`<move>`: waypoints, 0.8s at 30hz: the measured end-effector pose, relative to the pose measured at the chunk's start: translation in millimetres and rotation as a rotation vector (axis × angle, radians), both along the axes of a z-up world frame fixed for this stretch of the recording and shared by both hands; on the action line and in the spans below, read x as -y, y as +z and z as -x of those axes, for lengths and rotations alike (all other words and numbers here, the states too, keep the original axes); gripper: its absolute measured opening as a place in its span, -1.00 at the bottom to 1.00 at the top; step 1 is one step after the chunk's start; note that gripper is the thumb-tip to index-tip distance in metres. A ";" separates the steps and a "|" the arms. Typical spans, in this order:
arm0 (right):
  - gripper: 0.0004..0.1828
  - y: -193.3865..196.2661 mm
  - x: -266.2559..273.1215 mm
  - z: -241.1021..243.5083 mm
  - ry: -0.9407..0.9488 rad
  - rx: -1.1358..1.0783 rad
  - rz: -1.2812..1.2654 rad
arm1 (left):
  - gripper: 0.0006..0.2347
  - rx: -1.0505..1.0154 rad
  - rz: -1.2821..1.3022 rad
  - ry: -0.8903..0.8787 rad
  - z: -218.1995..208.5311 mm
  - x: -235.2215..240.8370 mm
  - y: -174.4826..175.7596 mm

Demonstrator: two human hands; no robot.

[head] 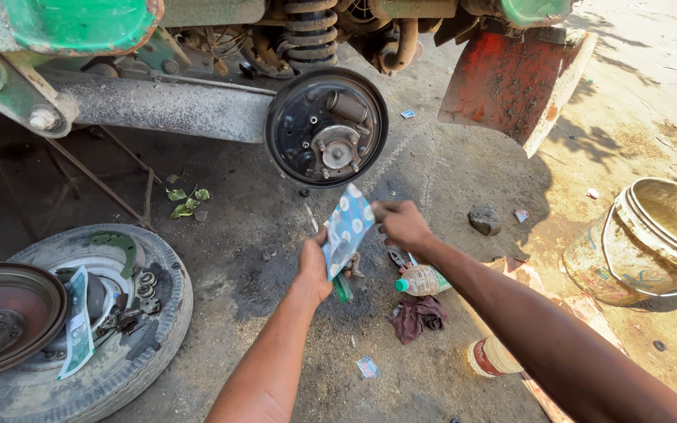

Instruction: The person cleans the inside of a vehicle's brake drum with a cloth, then opens a package of new bearings. Using a screwdriver and a wrench, the person installs the bearings into the wheel hub assembly.

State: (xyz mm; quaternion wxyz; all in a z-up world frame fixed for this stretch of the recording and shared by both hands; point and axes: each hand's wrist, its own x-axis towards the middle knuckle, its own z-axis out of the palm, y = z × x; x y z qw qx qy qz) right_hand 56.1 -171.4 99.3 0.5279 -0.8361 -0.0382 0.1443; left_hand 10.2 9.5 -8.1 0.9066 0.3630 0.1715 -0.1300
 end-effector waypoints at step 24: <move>-0.72 -142.8 0.3 -12.0 -0.336 -0.619 -1.133 | -0.70 -0.105 -0.897 0.204 27.0 29.5 98.4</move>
